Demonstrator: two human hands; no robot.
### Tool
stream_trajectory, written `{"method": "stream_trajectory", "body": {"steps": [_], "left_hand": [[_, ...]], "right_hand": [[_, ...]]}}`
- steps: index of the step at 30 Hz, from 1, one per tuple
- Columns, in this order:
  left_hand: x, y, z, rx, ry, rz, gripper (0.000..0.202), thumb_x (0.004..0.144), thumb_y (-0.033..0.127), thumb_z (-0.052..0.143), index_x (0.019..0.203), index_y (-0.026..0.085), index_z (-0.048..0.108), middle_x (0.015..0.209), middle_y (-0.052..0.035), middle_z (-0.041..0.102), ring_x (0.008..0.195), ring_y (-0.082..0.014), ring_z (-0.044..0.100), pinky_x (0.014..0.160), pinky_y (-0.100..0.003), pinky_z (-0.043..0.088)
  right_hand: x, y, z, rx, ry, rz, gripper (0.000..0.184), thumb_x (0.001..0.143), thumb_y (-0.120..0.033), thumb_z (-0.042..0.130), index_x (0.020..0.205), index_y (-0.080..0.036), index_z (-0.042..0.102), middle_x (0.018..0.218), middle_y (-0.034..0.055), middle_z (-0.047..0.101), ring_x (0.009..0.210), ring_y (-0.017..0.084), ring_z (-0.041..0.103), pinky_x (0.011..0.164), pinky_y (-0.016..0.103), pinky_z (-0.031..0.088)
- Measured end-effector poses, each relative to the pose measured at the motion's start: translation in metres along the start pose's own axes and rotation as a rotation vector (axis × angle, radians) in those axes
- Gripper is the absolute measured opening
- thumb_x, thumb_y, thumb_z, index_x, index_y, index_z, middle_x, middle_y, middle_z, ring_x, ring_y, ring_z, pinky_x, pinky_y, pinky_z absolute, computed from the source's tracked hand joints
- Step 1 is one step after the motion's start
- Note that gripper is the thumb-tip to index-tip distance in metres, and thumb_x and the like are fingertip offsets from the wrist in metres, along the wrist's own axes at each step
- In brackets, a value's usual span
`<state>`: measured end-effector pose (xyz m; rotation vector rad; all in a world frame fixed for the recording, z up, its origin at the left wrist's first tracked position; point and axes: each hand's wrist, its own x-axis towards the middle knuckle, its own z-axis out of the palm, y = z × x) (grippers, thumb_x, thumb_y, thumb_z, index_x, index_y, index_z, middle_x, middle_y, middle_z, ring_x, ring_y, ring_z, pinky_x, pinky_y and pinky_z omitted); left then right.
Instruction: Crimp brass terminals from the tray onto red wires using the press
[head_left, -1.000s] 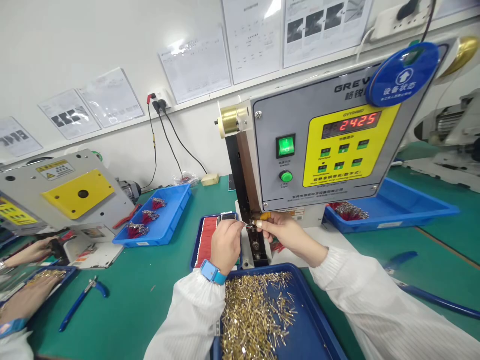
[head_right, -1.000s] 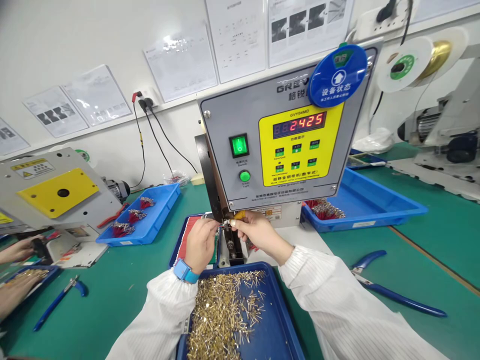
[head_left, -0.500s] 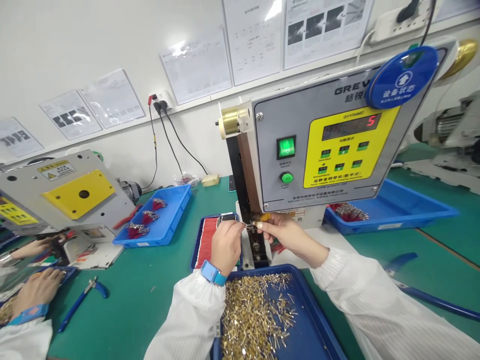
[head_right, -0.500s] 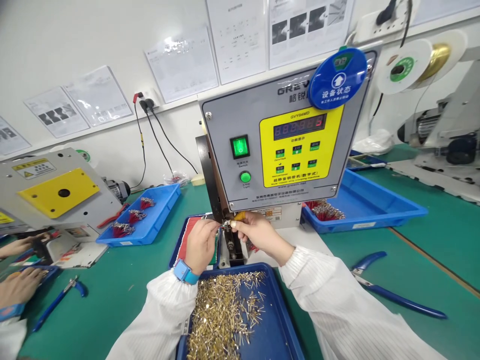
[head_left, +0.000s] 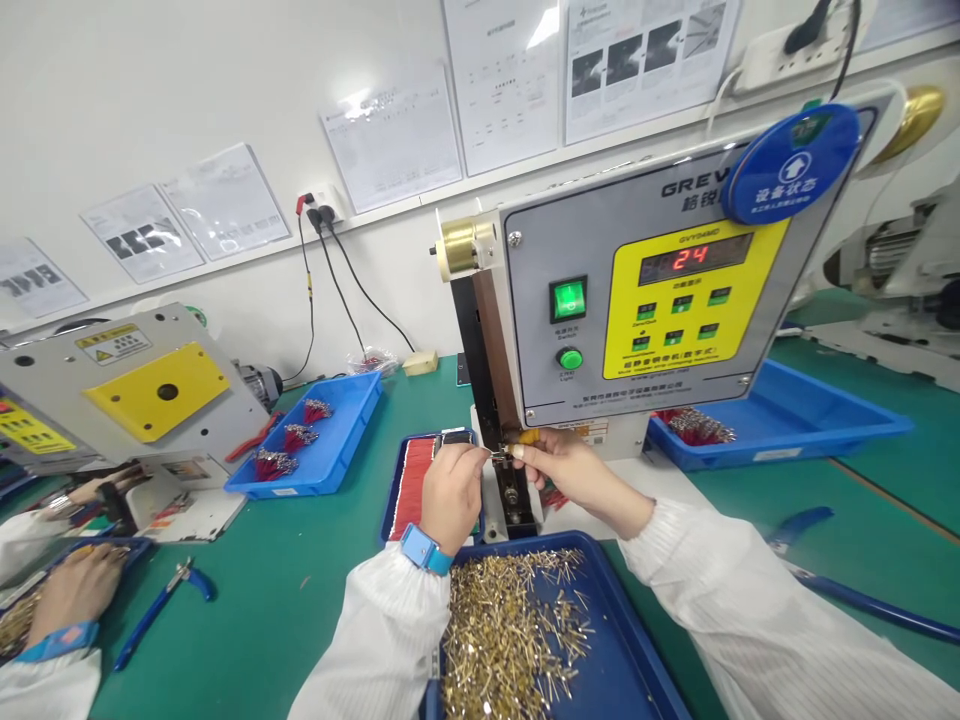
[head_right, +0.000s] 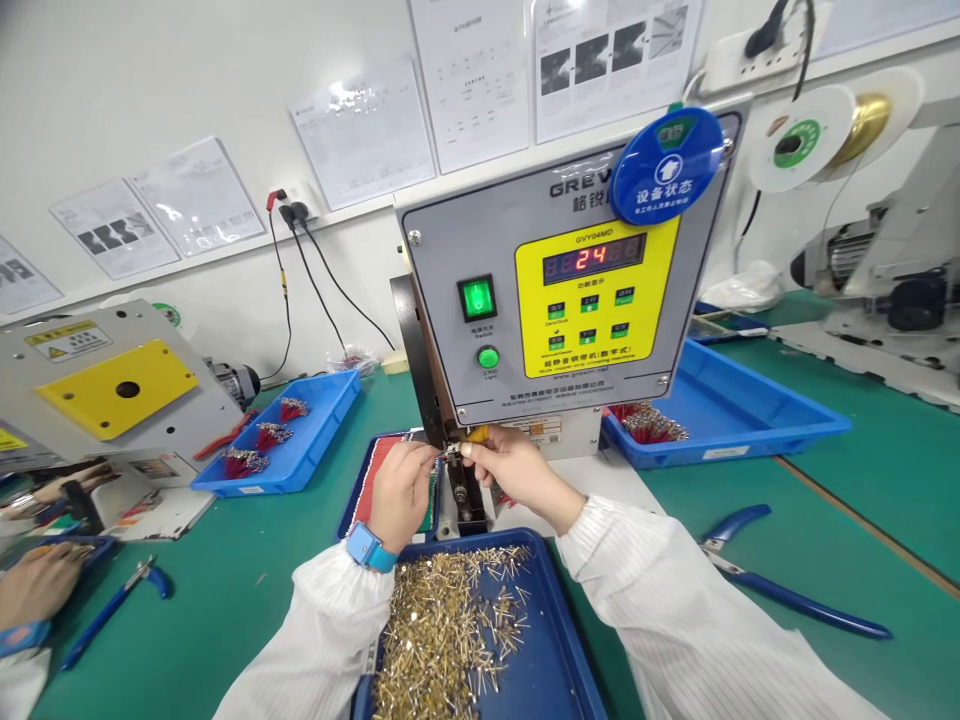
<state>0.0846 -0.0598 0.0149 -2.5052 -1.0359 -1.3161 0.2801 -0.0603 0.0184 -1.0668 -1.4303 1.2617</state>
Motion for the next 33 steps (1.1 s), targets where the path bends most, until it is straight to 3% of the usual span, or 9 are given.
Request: {"method": "stream_trajectory", "body": {"steps": [14,20,27,33], "left_hand": [[-0.001,-0.001,0.0,-0.006,-0.005,0.005,0.019,0.094,0.012,0.044,0.101,0.017,0.061,0.095,-0.0068,0.063,0.091,-0.0185,0.057,0.08,-0.032,0.048],[0.001,0.002,-0.002,0.02,0.069,0.005,0.019,0.092,0.01,0.049,0.1,0.018,0.065,0.094,-0.0074,0.059,0.09,-0.018,0.053,0.078,-0.031,0.047],[0.003,0.004,-0.004,0.0,0.086,-0.003,0.016,0.093,0.012,0.049,0.098,0.017,0.063,0.092,-0.0067,0.061,0.088,-0.0178,0.053,0.079,-0.031,0.046],[0.001,0.002,-0.001,0.025,0.066,-0.017,0.016,0.094,0.014,0.048,0.095,0.017,0.063,0.091,-0.0069,0.06,0.087,-0.0179,0.053,0.077,-0.03,0.046]], "right_hand": [[0.001,0.003,0.0,-0.017,0.023,0.011,0.022,0.084,-0.039,0.06,0.078,-0.017,0.058,0.063,0.0015,0.058,0.049,0.011,0.052,0.046,0.023,0.044],[0.001,0.005,0.0,-0.011,0.012,-0.028,0.025,0.081,-0.042,0.06,0.078,-0.017,0.056,0.064,0.0014,0.058,0.05,0.01,0.052,0.047,0.024,0.044],[-0.004,0.001,0.013,-0.06,0.172,-0.046,0.025,0.081,-0.044,0.054,0.08,-0.019,0.052,0.052,-0.0034,0.048,0.041,0.01,0.043,0.038,0.022,0.035],[-0.005,0.0,0.016,-0.075,0.182,-0.068,0.027,0.079,-0.046,0.055,0.078,-0.019,0.052,0.055,-0.0026,0.048,0.044,0.009,0.043,0.038,0.022,0.035]]}}
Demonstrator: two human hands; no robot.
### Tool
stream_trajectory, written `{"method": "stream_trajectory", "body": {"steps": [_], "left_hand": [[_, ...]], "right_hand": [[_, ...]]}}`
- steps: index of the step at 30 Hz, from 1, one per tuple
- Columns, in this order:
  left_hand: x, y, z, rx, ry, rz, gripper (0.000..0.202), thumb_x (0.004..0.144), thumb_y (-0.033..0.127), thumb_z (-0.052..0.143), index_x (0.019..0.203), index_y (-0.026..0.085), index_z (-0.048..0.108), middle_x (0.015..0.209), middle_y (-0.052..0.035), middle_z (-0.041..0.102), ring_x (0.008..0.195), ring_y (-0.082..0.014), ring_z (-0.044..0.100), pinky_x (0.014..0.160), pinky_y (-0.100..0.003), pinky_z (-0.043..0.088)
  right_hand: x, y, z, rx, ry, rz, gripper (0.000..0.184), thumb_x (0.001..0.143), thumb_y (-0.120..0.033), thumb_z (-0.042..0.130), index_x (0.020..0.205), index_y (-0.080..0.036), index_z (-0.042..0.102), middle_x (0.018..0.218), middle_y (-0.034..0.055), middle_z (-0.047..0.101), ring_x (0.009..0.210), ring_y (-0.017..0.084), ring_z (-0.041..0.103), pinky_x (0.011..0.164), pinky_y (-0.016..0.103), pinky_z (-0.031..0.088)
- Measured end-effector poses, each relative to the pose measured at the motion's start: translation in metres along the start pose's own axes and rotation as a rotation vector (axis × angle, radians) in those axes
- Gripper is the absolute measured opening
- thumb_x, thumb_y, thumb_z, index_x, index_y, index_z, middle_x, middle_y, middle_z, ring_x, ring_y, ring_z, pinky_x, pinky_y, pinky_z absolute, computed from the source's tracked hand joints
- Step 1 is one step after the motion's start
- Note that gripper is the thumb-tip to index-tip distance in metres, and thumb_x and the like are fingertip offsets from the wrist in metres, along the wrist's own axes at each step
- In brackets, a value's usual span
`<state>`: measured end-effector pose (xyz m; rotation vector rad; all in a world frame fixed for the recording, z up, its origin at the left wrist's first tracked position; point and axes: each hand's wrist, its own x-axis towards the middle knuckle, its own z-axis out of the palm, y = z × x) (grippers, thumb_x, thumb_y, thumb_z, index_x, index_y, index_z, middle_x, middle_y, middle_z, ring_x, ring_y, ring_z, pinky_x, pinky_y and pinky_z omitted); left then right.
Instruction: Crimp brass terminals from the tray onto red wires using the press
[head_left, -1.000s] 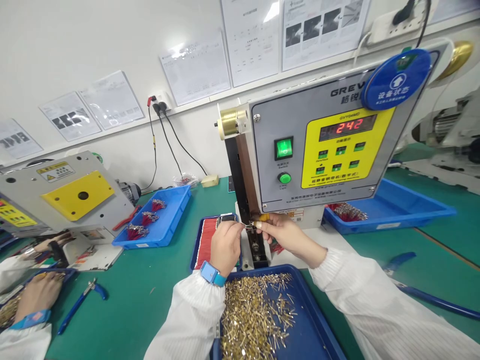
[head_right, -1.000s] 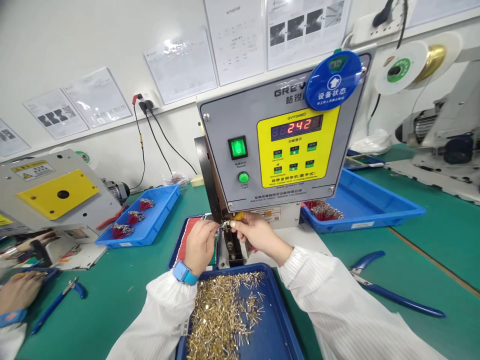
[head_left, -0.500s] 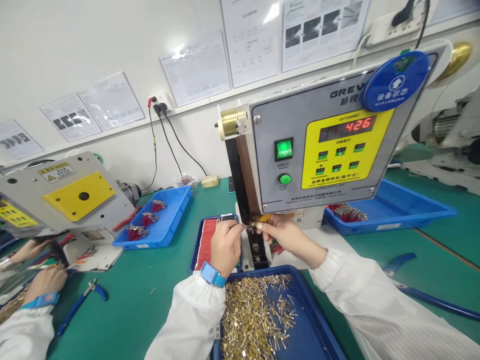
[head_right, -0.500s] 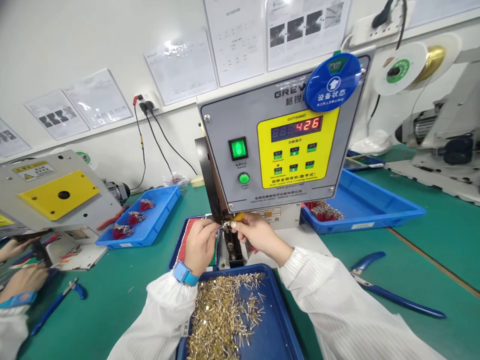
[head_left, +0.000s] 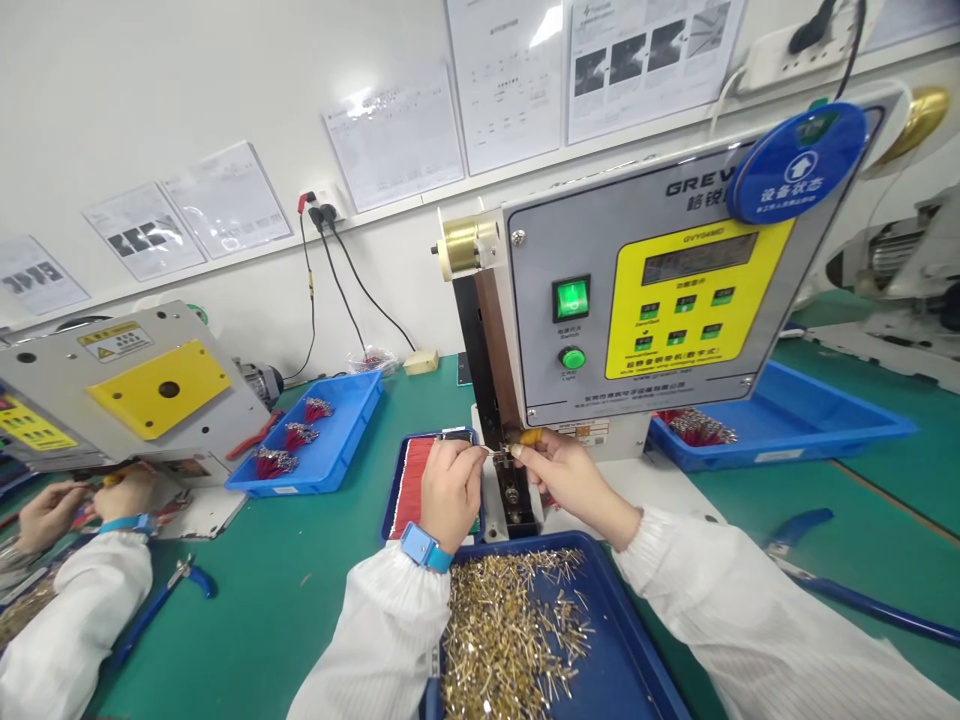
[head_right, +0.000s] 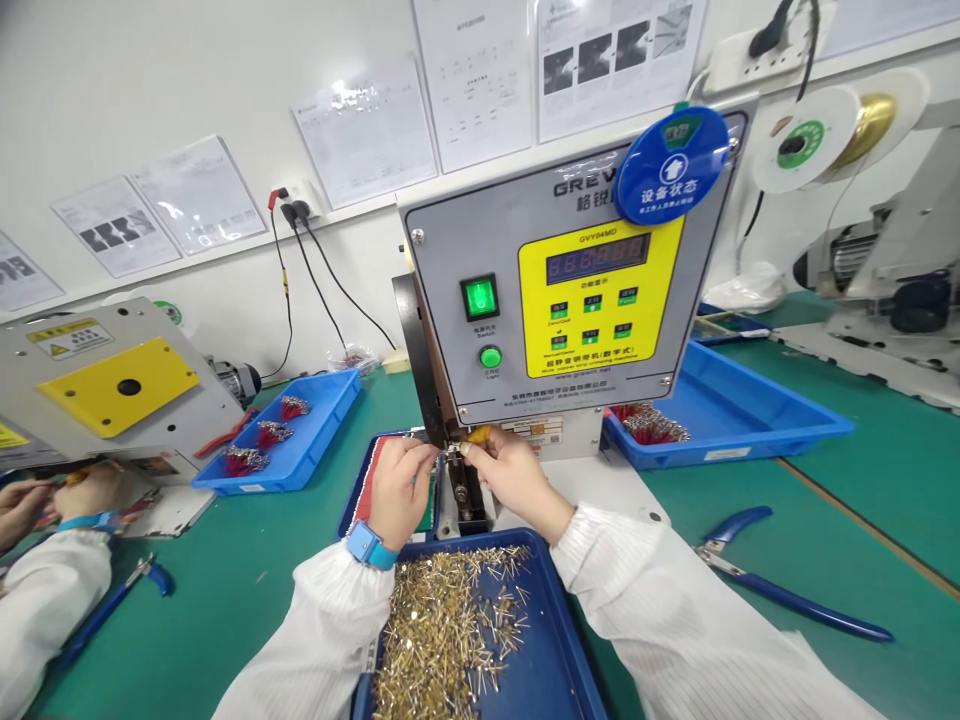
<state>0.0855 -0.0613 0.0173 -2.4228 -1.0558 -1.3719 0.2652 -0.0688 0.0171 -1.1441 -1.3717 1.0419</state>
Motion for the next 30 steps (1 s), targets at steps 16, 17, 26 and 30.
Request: {"method": "stream_trajectory", "body": {"steps": [16,17,26,30], "left_hand": [[-0.0005,0.0004,0.0004,-0.002,-0.011,0.008,0.017,0.094,0.014,0.047,0.097,0.017,0.064,0.092,-0.0075,0.061,0.088,-0.0184,0.054,0.078,-0.032,0.047],[-0.0004,0.0005,0.0003,-0.003,-0.013,0.005,0.017,0.094,0.014,0.047,0.097,0.017,0.064,0.092,-0.0075,0.061,0.089,-0.0184,0.054,0.079,-0.032,0.047],[-0.0005,0.0003,0.0003,0.0,-0.011,0.006,0.018,0.094,0.015,0.047,0.097,0.018,0.064,0.092,-0.0075,0.062,0.088,-0.0186,0.055,0.078,-0.032,0.047],[-0.0006,0.0004,0.0005,0.003,-0.012,0.007,0.017,0.094,0.014,0.048,0.096,0.017,0.064,0.092,-0.0074,0.062,0.088,-0.0185,0.055,0.078,-0.031,0.047]], "right_hand": [[-0.0027,-0.0059,-0.0012,-0.035,-0.003,0.043,0.023,0.081,-0.041,0.053,0.08,-0.018,0.053,0.052,-0.0025,0.046,0.043,0.01,0.044,0.036,0.021,0.032],[-0.0028,-0.0058,-0.0012,-0.034,-0.003,0.042,0.023,0.081,-0.041,0.053,0.08,-0.018,0.053,0.053,-0.0023,0.046,0.043,0.01,0.044,0.036,0.022,0.032],[-0.001,-0.0038,-0.0008,-0.019,-0.007,0.019,0.024,0.079,-0.043,0.053,0.078,-0.019,0.052,0.053,-0.0018,0.048,0.043,0.01,0.044,0.036,0.022,0.033],[-0.0016,-0.0053,-0.0008,-0.023,0.0,0.012,0.025,0.079,-0.044,0.053,0.077,-0.019,0.052,0.056,-0.0012,0.05,0.043,0.009,0.043,0.037,0.023,0.035]]}}
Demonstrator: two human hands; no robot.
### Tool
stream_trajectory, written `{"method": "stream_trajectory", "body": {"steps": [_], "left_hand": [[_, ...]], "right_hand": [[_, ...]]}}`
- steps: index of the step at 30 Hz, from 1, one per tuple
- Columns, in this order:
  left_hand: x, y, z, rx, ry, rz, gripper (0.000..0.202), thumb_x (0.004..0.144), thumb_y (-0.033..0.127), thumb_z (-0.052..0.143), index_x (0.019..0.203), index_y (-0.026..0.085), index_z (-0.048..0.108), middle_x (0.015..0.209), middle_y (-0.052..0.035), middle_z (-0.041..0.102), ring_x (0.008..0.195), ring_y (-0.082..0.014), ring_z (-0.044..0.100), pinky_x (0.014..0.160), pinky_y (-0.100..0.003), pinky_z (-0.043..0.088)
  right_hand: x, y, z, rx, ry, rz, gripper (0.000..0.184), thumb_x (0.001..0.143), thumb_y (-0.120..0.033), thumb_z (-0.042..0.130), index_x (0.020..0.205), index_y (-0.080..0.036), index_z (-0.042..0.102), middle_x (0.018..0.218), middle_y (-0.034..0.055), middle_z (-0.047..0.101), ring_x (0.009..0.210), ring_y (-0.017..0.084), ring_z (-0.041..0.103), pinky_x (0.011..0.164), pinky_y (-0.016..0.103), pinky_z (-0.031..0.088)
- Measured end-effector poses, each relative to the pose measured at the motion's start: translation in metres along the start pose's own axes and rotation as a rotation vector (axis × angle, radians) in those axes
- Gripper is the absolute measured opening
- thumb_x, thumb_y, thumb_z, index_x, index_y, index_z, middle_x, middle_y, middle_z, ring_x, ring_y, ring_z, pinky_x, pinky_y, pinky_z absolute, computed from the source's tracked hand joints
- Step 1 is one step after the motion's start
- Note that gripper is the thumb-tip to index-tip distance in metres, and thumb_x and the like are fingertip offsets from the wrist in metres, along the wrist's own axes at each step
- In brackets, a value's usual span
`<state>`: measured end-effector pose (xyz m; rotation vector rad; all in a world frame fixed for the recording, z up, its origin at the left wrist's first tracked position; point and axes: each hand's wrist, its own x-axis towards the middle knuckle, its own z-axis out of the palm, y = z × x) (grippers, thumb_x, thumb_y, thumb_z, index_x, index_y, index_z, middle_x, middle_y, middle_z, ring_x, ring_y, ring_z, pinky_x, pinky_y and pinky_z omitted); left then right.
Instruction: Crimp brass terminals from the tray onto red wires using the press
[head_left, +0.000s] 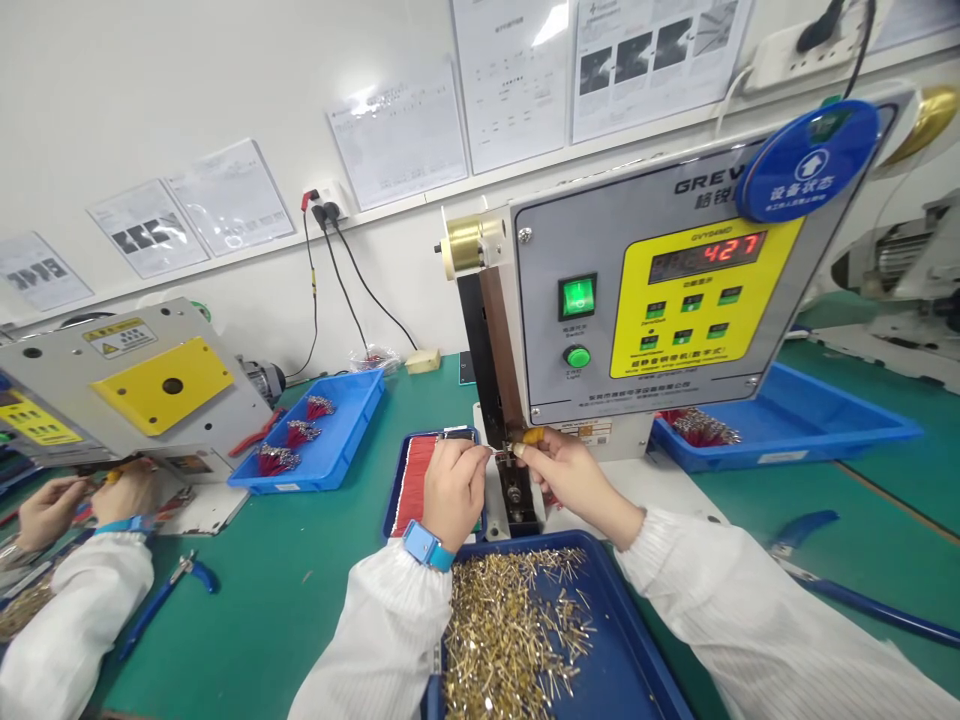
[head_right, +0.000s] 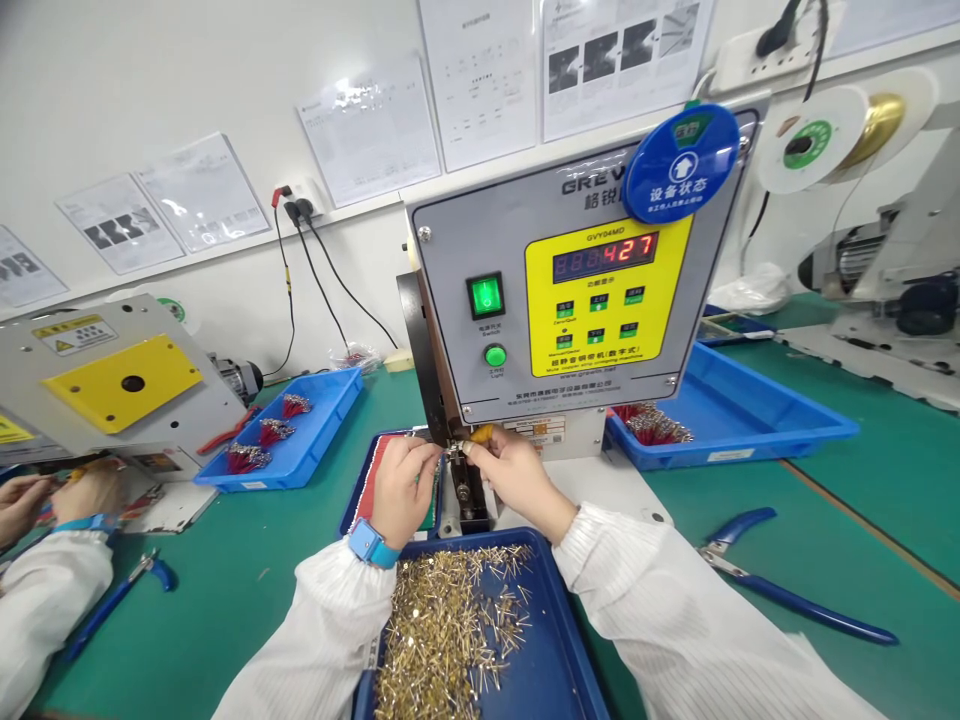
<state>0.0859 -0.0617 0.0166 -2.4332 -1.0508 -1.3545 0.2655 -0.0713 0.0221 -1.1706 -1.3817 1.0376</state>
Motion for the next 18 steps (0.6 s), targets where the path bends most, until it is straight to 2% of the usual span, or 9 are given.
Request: {"method": "stream_trajectory", "body": {"steps": [5,11,18], "left_hand": [[0.0,0.001,-0.001,-0.005,-0.008,-0.012,0.017,0.094,0.014,0.048,0.097,0.017,0.064,0.092,-0.0074,0.06,0.088,-0.0182,0.054,0.078,-0.031,0.046],[0.0,0.002,-0.002,0.012,0.021,-0.033,0.017,0.094,0.017,0.049,0.098,0.018,0.066,0.089,-0.007,0.057,0.086,-0.0178,0.053,0.075,-0.03,0.046],[-0.001,0.001,0.0,0.014,-0.007,-0.043,0.019,0.094,0.018,0.048,0.098,0.017,0.066,0.088,-0.0071,0.058,0.085,-0.0183,0.053,0.075,-0.031,0.046]], "right_hand": [[-0.001,-0.001,0.0,-0.001,0.002,0.008,0.025,0.079,-0.044,0.053,0.078,-0.019,0.052,0.052,-0.0028,0.046,0.043,0.01,0.043,0.037,0.024,0.033],[-0.001,0.005,0.003,0.006,0.057,-0.067,0.026,0.081,-0.045,0.055,0.077,-0.019,0.054,0.062,0.0005,0.055,0.049,0.012,0.048,0.042,0.024,0.037],[-0.001,0.009,0.007,-0.114,0.12,-0.151,0.023,0.081,-0.042,0.056,0.078,-0.02,0.056,0.061,-0.0001,0.057,0.058,0.015,0.056,0.049,0.025,0.041]]}}
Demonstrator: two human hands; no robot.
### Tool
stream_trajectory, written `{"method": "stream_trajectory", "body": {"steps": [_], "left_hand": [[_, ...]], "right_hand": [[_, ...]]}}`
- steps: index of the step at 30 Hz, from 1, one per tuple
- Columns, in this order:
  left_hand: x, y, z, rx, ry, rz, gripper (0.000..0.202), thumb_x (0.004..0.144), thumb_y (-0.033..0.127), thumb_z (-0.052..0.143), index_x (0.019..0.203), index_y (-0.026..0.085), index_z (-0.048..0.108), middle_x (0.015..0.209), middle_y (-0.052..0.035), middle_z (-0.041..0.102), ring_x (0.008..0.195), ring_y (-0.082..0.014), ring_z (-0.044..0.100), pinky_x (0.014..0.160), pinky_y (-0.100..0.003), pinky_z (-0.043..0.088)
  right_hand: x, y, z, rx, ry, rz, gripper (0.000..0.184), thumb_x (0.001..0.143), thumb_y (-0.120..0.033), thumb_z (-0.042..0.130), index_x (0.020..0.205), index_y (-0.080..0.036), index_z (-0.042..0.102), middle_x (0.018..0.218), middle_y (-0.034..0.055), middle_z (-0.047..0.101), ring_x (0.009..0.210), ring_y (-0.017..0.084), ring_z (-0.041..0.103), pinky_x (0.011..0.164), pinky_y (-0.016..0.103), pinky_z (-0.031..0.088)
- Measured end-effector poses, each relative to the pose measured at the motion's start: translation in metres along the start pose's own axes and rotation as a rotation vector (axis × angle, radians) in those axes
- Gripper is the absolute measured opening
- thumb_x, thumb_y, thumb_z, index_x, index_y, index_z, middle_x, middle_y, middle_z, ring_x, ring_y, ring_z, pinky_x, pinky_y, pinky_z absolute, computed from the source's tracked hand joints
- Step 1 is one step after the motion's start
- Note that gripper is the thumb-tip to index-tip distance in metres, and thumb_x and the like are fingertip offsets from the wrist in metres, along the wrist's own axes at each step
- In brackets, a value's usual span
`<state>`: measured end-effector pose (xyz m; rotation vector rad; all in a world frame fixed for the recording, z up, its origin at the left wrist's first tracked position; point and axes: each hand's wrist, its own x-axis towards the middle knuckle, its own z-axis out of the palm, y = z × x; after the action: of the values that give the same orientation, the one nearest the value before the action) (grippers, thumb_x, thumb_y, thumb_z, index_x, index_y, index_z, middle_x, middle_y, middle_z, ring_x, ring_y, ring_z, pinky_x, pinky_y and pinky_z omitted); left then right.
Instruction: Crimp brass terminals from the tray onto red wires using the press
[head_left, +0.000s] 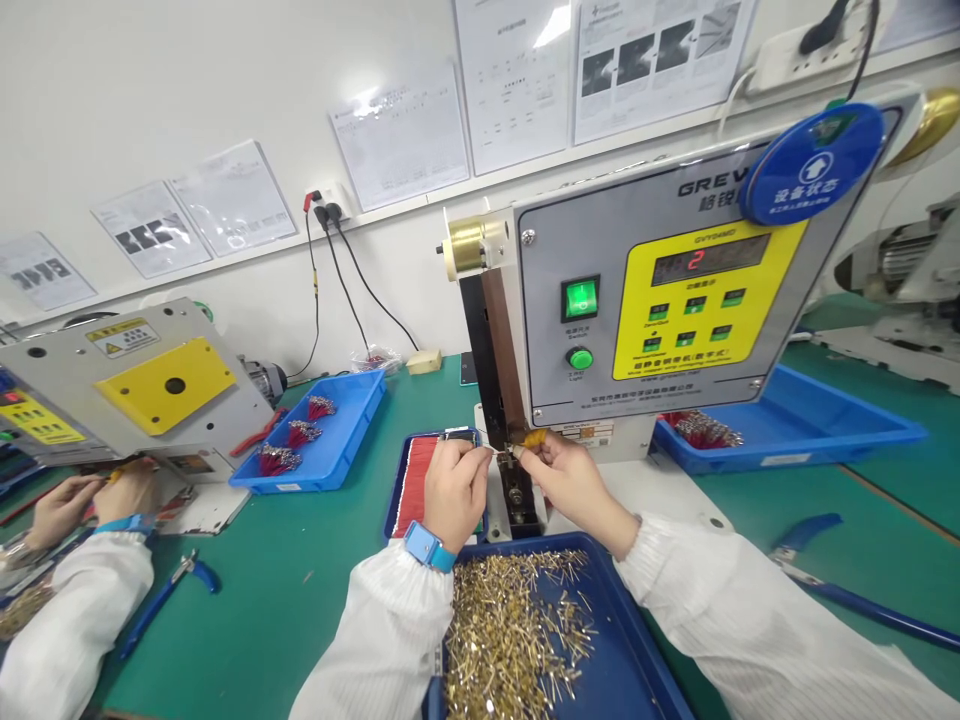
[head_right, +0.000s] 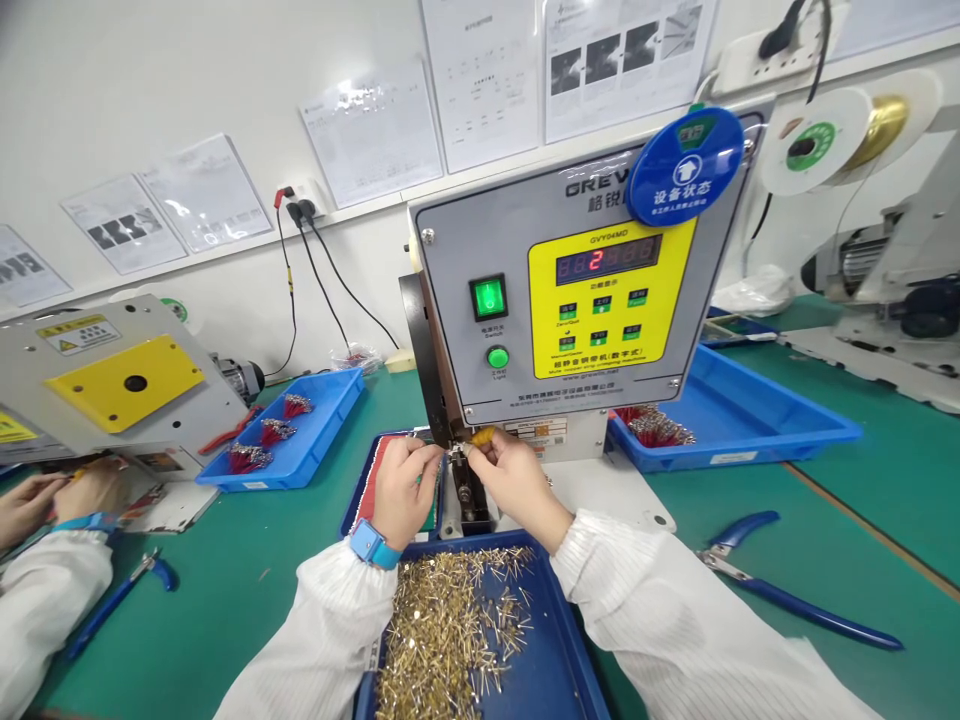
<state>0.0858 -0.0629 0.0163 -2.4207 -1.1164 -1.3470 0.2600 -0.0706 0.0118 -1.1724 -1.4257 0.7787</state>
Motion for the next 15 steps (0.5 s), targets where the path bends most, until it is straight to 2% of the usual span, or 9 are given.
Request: {"method": "stream_trajectory", "body": {"steps": [15], "left_hand": [[0.0003,-0.0002,0.0006,0.008,-0.007,0.02,0.019,0.094,0.018,0.047,0.097,0.017,0.066,0.088,-0.0073,0.058,0.084,-0.0184,0.054,0.074,-0.031,0.046]], "right_hand": [[-0.0003,-0.0005,-0.0014,-0.029,0.005,0.025,0.022,0.081,-0.042,0.056,0.077,-0.02,0.055,0.061,0.0002,0.057,0.056,0.015,0.054,0.05,0.026,0.041]]}}
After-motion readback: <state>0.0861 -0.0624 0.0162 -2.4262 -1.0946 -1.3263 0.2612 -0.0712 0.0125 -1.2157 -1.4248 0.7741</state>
